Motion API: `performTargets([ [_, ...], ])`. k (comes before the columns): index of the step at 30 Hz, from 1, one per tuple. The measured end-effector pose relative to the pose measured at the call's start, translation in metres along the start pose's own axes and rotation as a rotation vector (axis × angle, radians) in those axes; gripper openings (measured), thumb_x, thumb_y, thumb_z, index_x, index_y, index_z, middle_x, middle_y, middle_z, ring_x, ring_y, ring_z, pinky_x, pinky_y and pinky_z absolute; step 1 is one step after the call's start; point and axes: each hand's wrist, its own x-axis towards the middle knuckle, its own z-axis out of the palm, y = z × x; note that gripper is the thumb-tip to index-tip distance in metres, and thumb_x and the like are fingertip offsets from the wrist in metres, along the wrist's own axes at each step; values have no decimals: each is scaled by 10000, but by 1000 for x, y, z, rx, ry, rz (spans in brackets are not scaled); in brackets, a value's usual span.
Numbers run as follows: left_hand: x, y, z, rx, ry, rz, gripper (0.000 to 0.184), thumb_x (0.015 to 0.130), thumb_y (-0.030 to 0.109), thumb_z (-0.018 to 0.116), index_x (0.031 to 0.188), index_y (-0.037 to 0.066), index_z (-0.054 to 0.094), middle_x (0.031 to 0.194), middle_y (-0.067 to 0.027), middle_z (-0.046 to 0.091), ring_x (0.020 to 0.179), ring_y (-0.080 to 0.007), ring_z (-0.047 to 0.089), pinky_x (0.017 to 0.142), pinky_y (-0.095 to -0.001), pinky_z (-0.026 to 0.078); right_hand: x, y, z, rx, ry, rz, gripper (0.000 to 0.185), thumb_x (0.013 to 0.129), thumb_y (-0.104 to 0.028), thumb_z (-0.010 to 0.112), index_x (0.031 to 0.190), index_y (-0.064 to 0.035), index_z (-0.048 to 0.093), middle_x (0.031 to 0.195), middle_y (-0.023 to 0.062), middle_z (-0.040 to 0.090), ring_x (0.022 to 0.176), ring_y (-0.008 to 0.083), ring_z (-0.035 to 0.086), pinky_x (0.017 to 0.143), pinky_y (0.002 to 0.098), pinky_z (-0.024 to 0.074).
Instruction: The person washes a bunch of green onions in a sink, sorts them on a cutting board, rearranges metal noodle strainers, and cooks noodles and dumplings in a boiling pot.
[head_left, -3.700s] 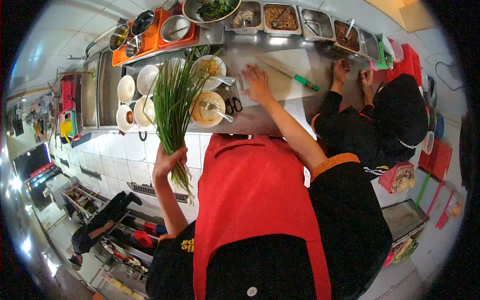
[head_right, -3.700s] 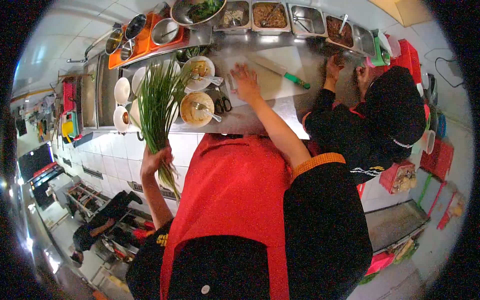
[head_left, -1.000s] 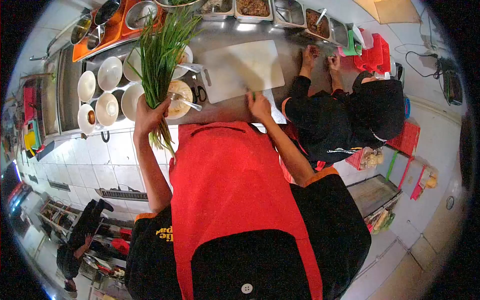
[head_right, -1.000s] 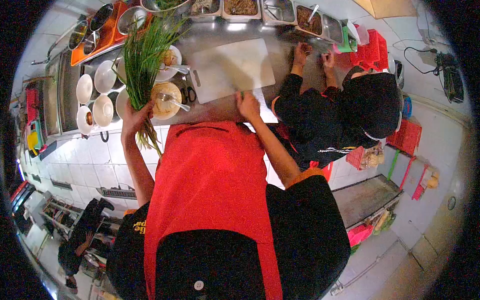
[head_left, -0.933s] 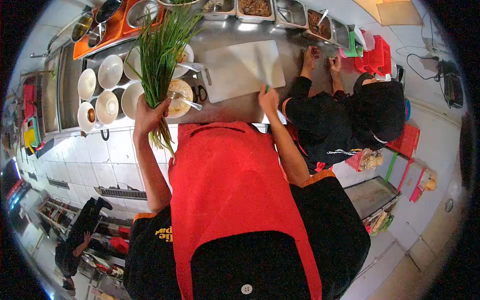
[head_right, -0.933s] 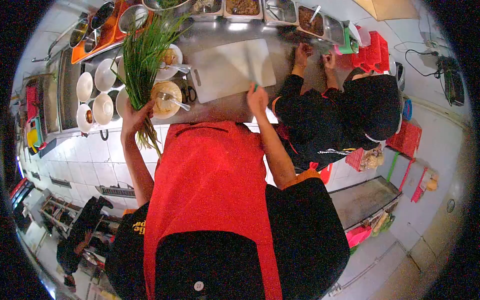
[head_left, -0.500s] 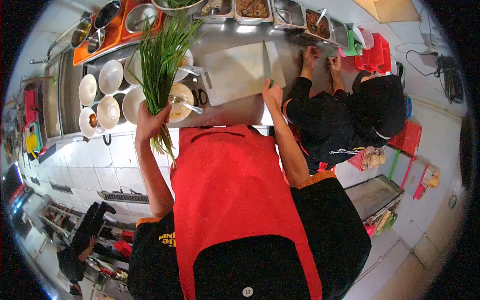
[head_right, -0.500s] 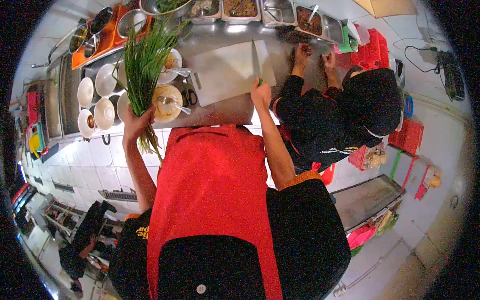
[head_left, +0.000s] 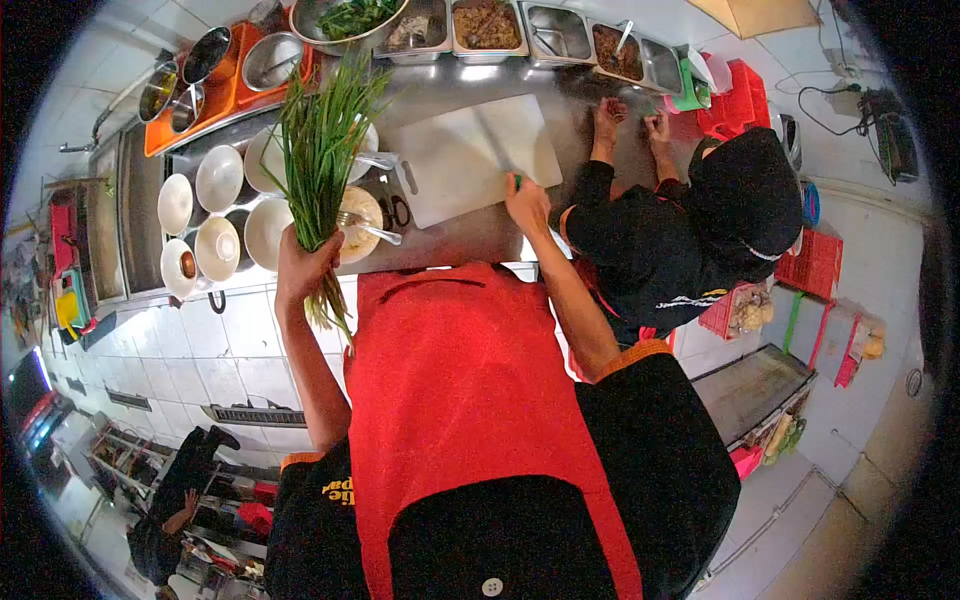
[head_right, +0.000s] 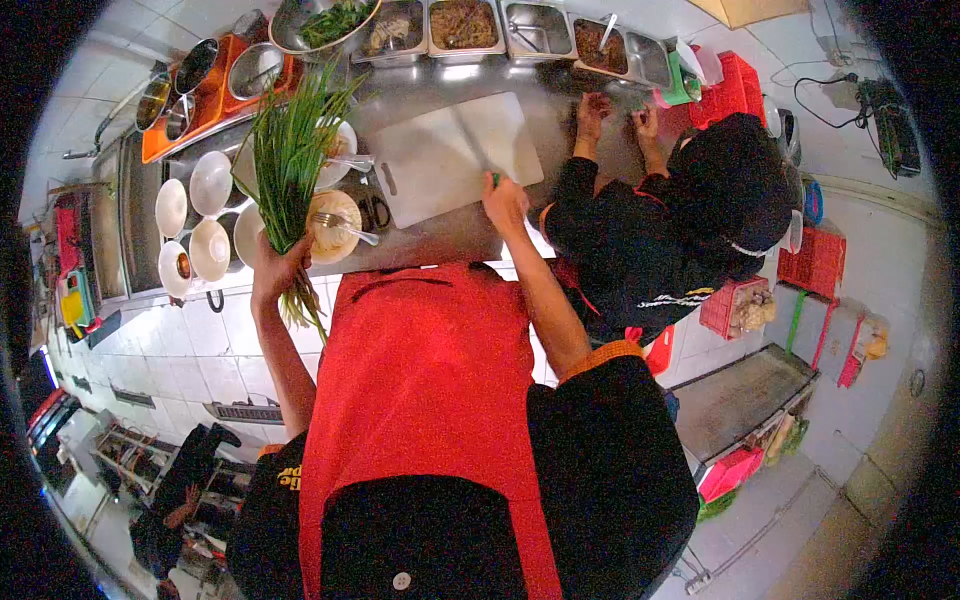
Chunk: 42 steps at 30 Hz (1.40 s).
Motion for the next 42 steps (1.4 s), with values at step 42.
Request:
performTargets([
  [42, 106, 60, 155, -40, -132, 595, 307, 816, 234, 754, 987, 9, 633, 817, -66, 676, 756, -171, 637, 731, -341, 515, -56, -113, -66, 843, -194, -744, 749, 669, -224, 889, 1297, -40, 526, 1222, 116, 621, 1117, 229, 596, 959, 357, 477],
])
